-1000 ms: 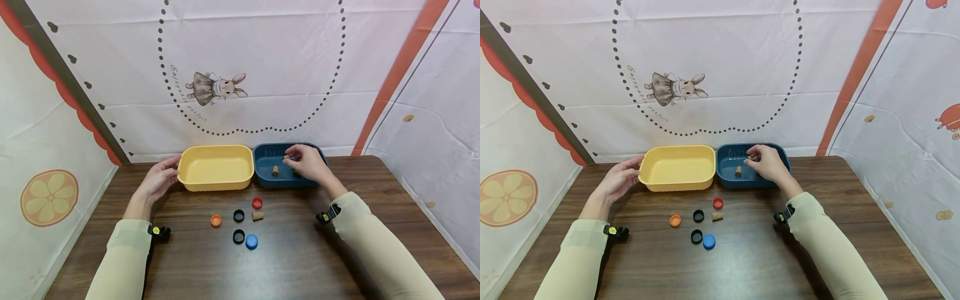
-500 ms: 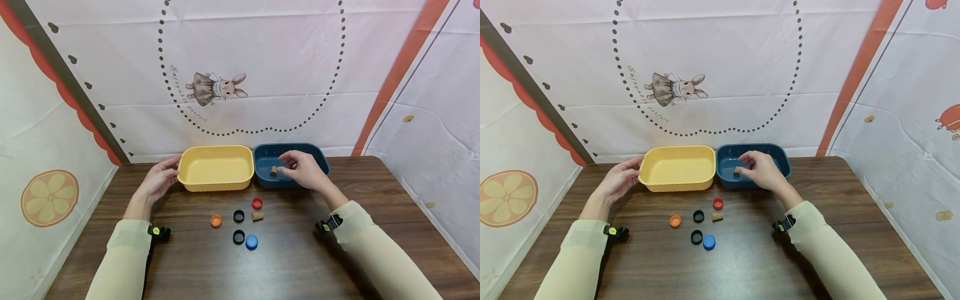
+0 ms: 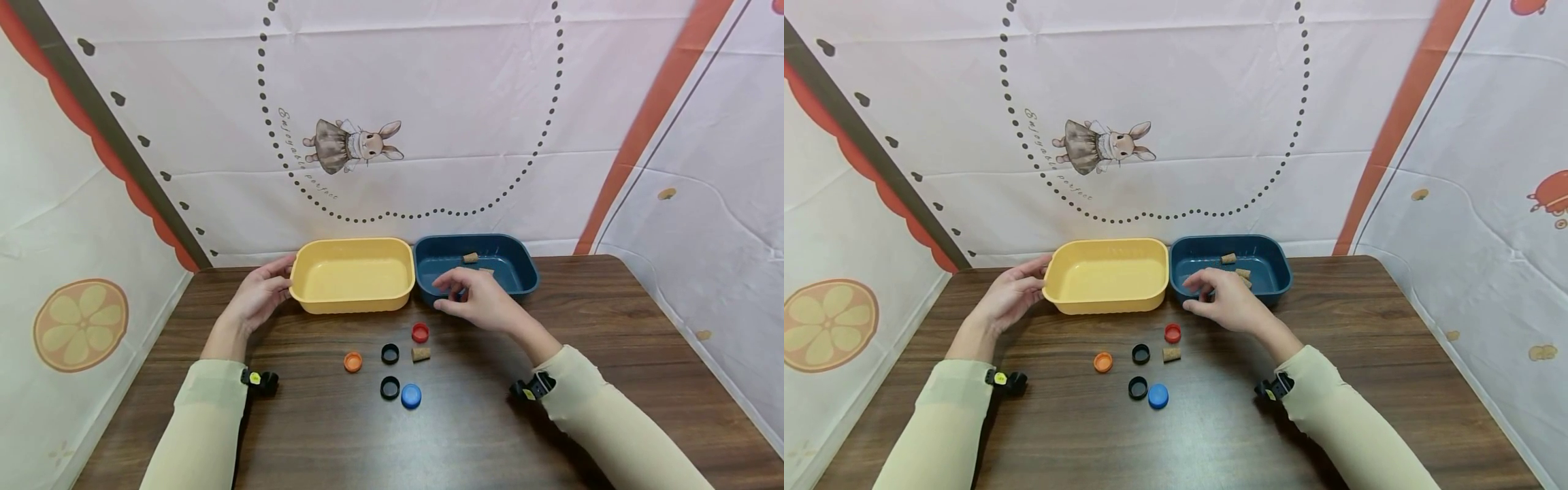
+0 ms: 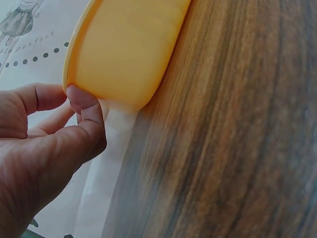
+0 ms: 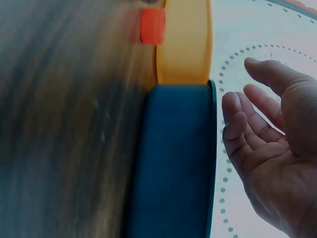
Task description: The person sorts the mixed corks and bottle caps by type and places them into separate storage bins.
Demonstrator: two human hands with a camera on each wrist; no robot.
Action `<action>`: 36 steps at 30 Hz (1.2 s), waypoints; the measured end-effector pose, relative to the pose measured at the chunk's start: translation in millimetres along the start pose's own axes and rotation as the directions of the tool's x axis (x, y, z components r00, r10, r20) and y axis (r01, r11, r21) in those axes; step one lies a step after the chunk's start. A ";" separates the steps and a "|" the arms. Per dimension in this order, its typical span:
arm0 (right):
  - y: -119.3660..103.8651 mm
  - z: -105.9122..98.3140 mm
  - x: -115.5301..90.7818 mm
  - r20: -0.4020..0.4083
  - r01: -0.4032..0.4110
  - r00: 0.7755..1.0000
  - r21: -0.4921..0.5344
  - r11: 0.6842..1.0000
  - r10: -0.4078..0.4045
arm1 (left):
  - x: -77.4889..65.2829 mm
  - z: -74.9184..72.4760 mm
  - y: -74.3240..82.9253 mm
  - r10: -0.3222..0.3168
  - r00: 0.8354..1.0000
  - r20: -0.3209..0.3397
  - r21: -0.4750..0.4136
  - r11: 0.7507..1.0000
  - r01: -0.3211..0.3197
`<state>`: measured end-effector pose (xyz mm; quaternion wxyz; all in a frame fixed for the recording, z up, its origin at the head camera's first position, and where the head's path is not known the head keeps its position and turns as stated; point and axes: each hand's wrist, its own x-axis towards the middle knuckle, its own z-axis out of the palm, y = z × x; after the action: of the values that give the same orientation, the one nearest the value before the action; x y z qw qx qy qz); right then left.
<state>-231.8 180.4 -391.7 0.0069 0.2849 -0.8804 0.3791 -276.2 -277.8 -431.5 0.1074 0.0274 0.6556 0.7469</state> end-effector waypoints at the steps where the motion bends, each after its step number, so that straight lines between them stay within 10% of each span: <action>1: -1.1 2.4 -0.7 0.011 0.006 1.000 0.003 1.000 -0.006 | -0.1 0.0 0.0 0.001 1.000 0.001 0.001 1.000 -0.001; 36: 6.2 40.9 -0.1 0.320 -0.021 0.947 0.043 0.999 0.006 | 0.0 -0.8 -1.4 0.008 1.000 0.006 -0.004 1.000 -0.008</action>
<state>-226.5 156.4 -424.9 -0.1451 0.3368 -0.8629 0.3479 -276.2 -278.4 -433.0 0.1066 0.0319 0.6536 0.7487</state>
